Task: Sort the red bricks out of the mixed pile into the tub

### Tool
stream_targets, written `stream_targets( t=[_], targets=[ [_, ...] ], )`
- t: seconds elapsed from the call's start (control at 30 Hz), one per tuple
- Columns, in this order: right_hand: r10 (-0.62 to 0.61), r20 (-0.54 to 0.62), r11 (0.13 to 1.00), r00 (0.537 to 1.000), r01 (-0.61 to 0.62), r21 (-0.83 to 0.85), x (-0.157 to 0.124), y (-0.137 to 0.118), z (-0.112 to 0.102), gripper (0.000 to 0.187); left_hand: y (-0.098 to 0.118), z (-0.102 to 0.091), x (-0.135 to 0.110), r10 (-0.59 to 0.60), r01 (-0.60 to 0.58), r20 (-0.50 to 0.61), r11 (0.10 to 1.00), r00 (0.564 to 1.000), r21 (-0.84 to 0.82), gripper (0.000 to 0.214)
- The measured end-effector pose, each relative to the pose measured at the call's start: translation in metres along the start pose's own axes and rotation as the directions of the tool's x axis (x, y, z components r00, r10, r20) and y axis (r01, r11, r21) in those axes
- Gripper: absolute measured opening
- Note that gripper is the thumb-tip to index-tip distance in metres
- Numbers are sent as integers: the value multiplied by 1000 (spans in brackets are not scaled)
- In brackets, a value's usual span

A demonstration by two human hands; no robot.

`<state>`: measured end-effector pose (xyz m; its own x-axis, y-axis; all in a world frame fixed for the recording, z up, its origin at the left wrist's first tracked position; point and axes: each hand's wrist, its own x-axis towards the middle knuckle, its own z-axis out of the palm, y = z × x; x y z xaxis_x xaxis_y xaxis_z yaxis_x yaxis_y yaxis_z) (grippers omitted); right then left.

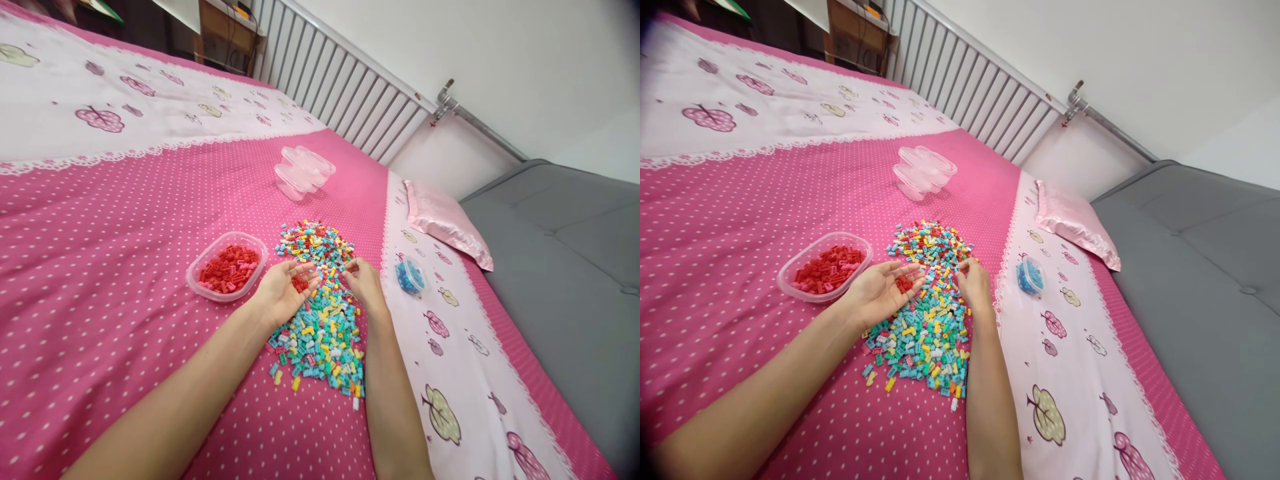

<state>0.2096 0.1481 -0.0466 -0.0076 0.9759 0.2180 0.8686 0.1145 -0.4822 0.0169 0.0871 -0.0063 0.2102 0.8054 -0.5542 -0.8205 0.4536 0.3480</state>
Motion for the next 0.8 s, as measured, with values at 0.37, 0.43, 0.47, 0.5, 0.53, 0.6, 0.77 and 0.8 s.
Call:
stream_targets(
  t=[0.37, 0.43, 0.47, 0.5, 0.53, 0.6, 0.77, 0.8],
  targets=[
    [-258, -35, 807, 965, 235, 541, -32, -77, -38, 18, -3, -3, 2, -31, 33, 49, 999, 998, -24, 16],
    [-281, -40, 794, 959, 256, 551, -37, -84, -40, 18, -4, -3, 3, -52, 54, 59, 998, 997, -35, 17],
    [-273, -56, 797, 960, 259, 546, -36, -83, -40, 19, -4, -3, 3, -61, 64, 58, 997, 996, -40, 17],
    [-253, -81, 805, 964, 256, 536, -34, -80, -38, 19, -4, -3, 3, -70, 72, 51, 997, 996, -42, 17],
    [-225, -107, 818, 968, 247, 519, -31, -75, -36, 19, -3, -2, 2, -74, 76, 39, 996, 997, -42, 18],
    [-178, -124, 867, 976, 215, 450, -22, -60, -27, 20, -3, -1, 2, -70, 71, 16, 997, 997, -40, 18],
    [-200, 48, 974, 979, 193, 114, -6, -31, 4, 29, 1, 0, -1, -26, 26, 8, 1000, 1000, -14, 17],
    [-209, 78, 976, 975, 203, 74, -5, -28, 10, 31, 2, 0, -1, -18, 18, 3, 1000, 1000, -11, 18]
  ],
)
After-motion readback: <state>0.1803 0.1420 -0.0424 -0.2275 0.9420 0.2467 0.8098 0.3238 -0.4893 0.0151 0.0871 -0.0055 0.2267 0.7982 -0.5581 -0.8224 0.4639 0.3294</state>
